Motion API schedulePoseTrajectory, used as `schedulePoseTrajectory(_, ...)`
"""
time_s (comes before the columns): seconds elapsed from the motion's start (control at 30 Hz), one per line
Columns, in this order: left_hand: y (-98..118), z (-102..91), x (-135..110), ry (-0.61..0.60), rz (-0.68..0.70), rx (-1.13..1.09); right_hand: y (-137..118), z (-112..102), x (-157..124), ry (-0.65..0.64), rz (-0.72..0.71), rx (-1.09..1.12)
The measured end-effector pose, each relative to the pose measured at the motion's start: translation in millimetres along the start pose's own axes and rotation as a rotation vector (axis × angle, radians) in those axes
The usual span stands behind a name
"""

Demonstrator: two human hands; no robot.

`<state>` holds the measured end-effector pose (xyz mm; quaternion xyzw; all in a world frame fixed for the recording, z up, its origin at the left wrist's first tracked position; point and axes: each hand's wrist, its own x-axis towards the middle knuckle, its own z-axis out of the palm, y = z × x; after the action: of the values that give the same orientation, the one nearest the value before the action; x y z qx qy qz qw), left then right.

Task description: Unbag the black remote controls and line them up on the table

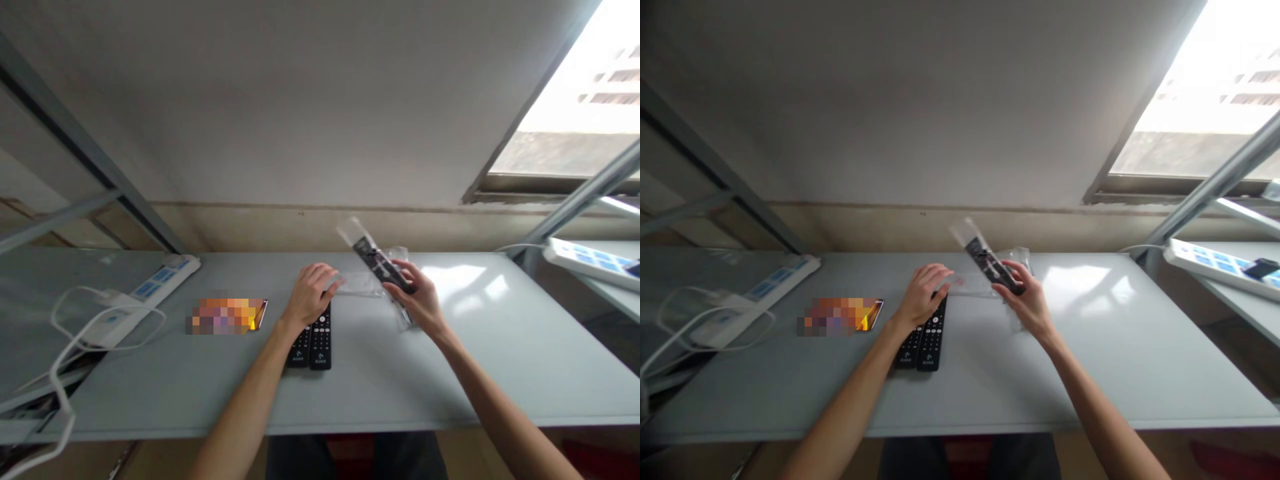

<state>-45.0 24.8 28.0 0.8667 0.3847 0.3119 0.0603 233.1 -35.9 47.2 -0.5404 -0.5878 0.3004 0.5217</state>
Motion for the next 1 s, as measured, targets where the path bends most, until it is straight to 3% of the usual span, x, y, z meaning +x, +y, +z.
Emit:
schedulePoseTrajectory(0.07, -4.2, 0.6, -2.1, -0.018, -0.049, -0.052, 1.5, 24.8, 7.4, -0.099, 0.010, 0.052)
schedulePoseTrajectory(0.13, -9.3, 1.5, -4.0, 0.006, -0.111, -0.154, 5.4, 40.1, 8.2, -0.105, 0.049, 0.109)
schedulePoseTrajectory(0.23, -9.7, 1.1, -4.0, 0.137, -0.232, -0.414, 13.4, 43.7, -0.9, -0.124, 0.137, 0.174)
schedulePoseTrajectory(0.33, -0.4, -0.3, 0.1, 0.173, -0.359, -0.679, 22.5, 37.7, -10.3, -0.161, 0.256, 0.234)
schedulePoseTrajectory(0.4, 5.6, -0.1, 3.2, 0.175, -0.426, -0.805, 28.3, 37.3, -11.4, -0.130, 0.325, 0.341)
schedulePoseTrajectory(0.57, 1.6, 4.6, 6.9, 0.328, -0.624, -1.035, 36.5, 47.9, -2.3, 0.048, 0.380, 0.621)
schedulePoseTrajectory(0.87, -14.8, 4.4, 4.8, 0.389, -0.758, -1.359, 29.6, 46.2, -1.8, 0.021, 0.249, 0.549)
schedulePoseTrajectory(1.0, -13.3, 2.6, 5.4, 0.335, -0.715, -1.487, 8.1, 36.2, 13.6, 0.103, 0.119, 0.212)
